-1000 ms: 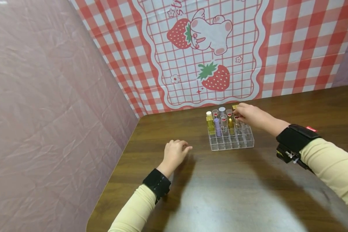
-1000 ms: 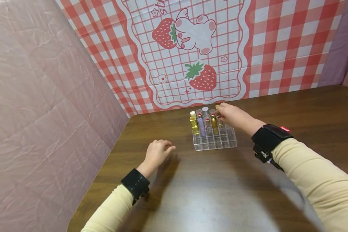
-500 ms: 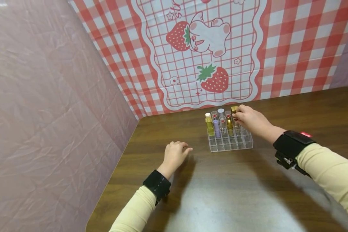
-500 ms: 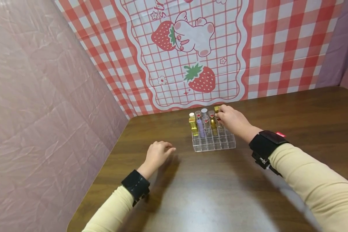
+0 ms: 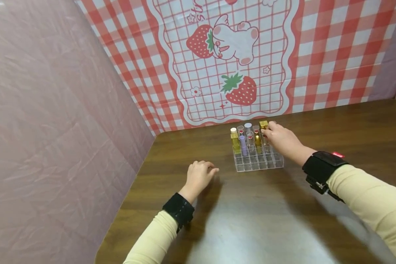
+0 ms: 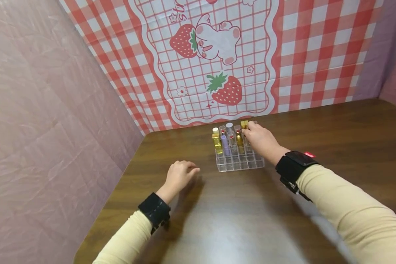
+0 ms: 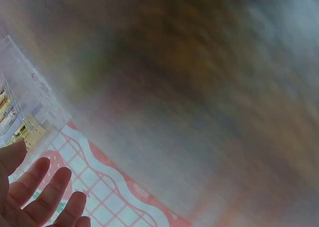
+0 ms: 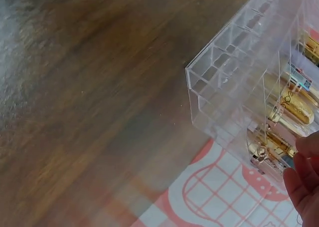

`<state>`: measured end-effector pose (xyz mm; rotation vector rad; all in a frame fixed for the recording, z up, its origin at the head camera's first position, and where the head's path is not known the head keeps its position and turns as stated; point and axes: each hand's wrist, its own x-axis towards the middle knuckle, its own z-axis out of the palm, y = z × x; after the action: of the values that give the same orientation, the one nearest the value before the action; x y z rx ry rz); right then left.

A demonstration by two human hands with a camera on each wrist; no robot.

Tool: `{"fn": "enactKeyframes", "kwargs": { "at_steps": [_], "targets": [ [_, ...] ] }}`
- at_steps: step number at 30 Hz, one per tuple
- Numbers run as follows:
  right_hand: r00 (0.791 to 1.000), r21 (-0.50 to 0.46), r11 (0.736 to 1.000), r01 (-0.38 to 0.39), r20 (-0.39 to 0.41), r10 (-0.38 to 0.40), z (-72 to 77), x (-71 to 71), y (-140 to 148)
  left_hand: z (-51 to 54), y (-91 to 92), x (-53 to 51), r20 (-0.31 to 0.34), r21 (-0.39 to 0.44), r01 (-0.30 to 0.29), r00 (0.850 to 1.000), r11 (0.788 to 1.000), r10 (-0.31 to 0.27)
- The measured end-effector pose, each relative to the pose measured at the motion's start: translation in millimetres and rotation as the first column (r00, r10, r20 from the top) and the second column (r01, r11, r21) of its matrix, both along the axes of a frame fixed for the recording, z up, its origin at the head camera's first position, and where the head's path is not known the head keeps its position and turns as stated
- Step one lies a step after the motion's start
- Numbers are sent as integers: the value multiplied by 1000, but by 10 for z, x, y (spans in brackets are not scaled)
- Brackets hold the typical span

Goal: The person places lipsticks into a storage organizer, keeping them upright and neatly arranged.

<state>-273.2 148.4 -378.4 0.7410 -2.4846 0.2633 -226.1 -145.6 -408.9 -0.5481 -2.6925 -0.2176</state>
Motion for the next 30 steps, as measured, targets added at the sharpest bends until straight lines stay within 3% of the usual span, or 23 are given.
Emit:
{"fn": "enactKeyframes", "kwargs": {
  "at_steps": [15,17,20,22,23,26,28,30],
  "targets": [
    [997,124,990,69,39,-74,-8,123,-280,185,4,148,-18,-18,-2,1000,1000,2],
    [996,169,984,63,56,-73,29,130,-278,158,-15,119,-39,-20,9,999,1000,-10],
    [988,243,970,31,141,-67,174,116,-253,195,0,130,-19,-17,-1,1000,1000,1],
    [968,259,966,7,239,-71,316,103,-201,229,14,128,-7,-4,-8,1000,1000,8],
    [955,240,971,4,286,-75,398,102,-168,300,42,166,16,2,-24,1000,1000,24],
    [927,117,993,29,369,-70,647,131,-54,396,44,155,4,23,-36,999,999,36],
    [926,5,998,62,373,-59,789,192,23,474,29,158,-25,20,-46,999,999,46],
    [938,-67,994,88,340,-61,913,274,90,555,3,176,-43,16,-58,997,998,59]
  ]
}}
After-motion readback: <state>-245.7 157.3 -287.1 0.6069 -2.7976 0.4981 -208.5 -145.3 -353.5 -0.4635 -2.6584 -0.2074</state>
